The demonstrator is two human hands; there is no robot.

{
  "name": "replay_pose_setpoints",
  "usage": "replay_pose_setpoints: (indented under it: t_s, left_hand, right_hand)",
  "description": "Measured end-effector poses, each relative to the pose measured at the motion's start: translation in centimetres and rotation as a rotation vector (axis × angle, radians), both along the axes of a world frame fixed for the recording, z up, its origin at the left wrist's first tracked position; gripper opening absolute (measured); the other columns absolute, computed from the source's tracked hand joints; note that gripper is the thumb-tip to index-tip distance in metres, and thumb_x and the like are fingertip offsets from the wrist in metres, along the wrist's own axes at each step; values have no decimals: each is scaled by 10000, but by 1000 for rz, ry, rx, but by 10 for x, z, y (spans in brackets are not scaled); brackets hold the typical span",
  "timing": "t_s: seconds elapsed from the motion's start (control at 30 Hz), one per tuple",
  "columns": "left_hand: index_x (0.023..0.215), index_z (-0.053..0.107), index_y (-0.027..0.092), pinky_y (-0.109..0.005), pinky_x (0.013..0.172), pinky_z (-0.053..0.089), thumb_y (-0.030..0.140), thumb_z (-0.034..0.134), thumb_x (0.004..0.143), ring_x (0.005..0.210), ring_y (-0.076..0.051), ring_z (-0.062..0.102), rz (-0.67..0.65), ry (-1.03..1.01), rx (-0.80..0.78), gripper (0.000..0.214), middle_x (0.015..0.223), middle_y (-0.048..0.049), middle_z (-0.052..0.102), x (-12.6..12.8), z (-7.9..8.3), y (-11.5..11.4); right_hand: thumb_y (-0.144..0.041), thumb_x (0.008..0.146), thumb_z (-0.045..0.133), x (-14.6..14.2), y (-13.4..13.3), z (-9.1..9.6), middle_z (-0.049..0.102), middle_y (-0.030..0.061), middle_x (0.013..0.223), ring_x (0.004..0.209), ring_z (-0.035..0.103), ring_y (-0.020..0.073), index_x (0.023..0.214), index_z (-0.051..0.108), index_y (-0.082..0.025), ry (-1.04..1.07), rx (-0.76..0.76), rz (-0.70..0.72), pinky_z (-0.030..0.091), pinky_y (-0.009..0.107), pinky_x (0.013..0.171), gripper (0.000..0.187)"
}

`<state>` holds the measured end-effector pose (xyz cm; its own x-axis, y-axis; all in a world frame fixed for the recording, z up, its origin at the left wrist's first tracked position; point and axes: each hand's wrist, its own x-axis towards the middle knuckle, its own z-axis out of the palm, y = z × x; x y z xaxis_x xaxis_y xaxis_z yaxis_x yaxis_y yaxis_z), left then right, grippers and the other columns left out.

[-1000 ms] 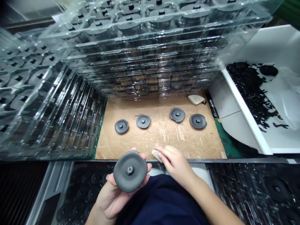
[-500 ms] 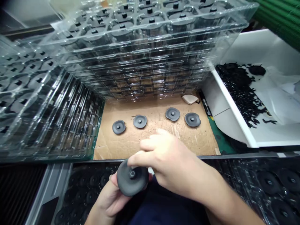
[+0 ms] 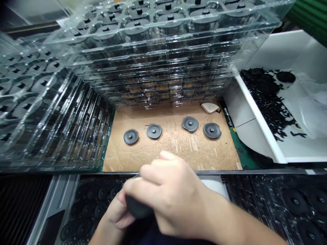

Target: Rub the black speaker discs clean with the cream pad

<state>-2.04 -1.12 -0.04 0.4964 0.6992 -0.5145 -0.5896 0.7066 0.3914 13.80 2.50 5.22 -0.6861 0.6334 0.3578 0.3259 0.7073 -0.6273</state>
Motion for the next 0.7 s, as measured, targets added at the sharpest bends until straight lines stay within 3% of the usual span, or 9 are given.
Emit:
replay_pose_setpoints:
  t_s: [0.1, 0.23, 0.3, 0.37, 0.43, 0.5, 0.57, 0.63, 0.7]
  left_hand:
    - [952, 709, 208, -203, 831, 472, 349, 851, 504, 891, -147, 652, 99, -51, 36, 490, 957, -9, 728, -7, -3, -1]
    - [1017, 681, 257, -269, 852, 485, 360, 825, 556, 927, -195, 662, 179, -98, 52, 494, 1042, -4, 708, -13, -6, -2]
    - [1014, 680, 250, -253, 816, 496, 302, 820, 580, 923, -197, 666, 188, -107, 47, 459, 1038, -10, 707, -13, -6, -1]
    - [1017, 680, 247, -237, 792, 507, 239, 806, 607, 932, -199, 669, 182, -108, 34, 429, 1037, -11, 709, -11, -6, -1]
    - [1027, 678, 253, -233, 792, 518, 217, 793, 626, 946, -204, 671, 180, -107, 33, 419, 1051, -8, 708, -7, -7, -1]
    - [1039, 673, 260, -247, 817, 527, 255, 806, 607, 962, -211, 668, 200, -109, 43, 452, 1071, -10, 705, -3, -7, -2]
    - [1046, 669, 254, -259, 844, 524, 292, 823, 572, 960, -204, 663, 237, -68, 45, 500, 1060, -20, 706, 1, -7, -4]
    - [1051, 669, 232, -274, 886, 506, 326, 822, 569, 970, -204, 651, 264, -3, 48, 514, 1043, -43, 705, 1, -7, -6]
    - [1032, 678, 240, -279, 917, 489, 307, 813, 590, 985, -198, 645, 312, 59, 53, 467, 1023, -36, 709, -1, -7, -6]
  right_hand:
    - [-96, 865, 437, 9, -11, -6, 626, 19, 725, 606, 519, 131, 985, 640, -158, 13, -284, -136, 384, 282, 593, 243]
    - [-277, 866, 561, 25, -32, -33, 698, -24, 796, 687, 630, 133, 918, 691, -306, 250, -784, -207, 468, 222, 592, 143]
    - [-334, 862, 566, 29, -39, -51, 722, -9, 865, 728, 658, 154, 945, 699, -318, 371, -931, -357, 502, 233, 604, 158]
    - [-351, 866, 560, 31, -41, -62, 726, 24, 947, 798, 673, 183, 1010, 691, -294, 433, -966, -547, 535, 266, 655, 203]
    - [-341, 866, 565, 28, -37, -62, 713, 41, 1018, 858, 672, 197, 1058, 676, -279, 420, -868, -673, 547, 278, 692, 231]
    - [-308, 873, 560, 19, -31, -49, 695, 28, 1060, 899, 660, 187, 1086, 656, -293, 361, -666, -700, 543, 258, 702, 233]
    - [-250, 888, 532, 3, -26, -31, 689, 29, 1043, 884, 651, 175, 1129, 621, -276, 297, -409, -639, 529, 253, 692, 258]
    - [-178, 888, 498, -15, -24, -17, 699, 68, 967, 818, 644, 181, 1158, 593, -177, 254, -144, -517, 518, 293, 703, 287]
    - [-121, 873, 469, -29, -23, -11, 703, 90, 869, 733, 628, 182, 1112, 601, -88, 221, -34, -372, 511, 325, 693, 275]
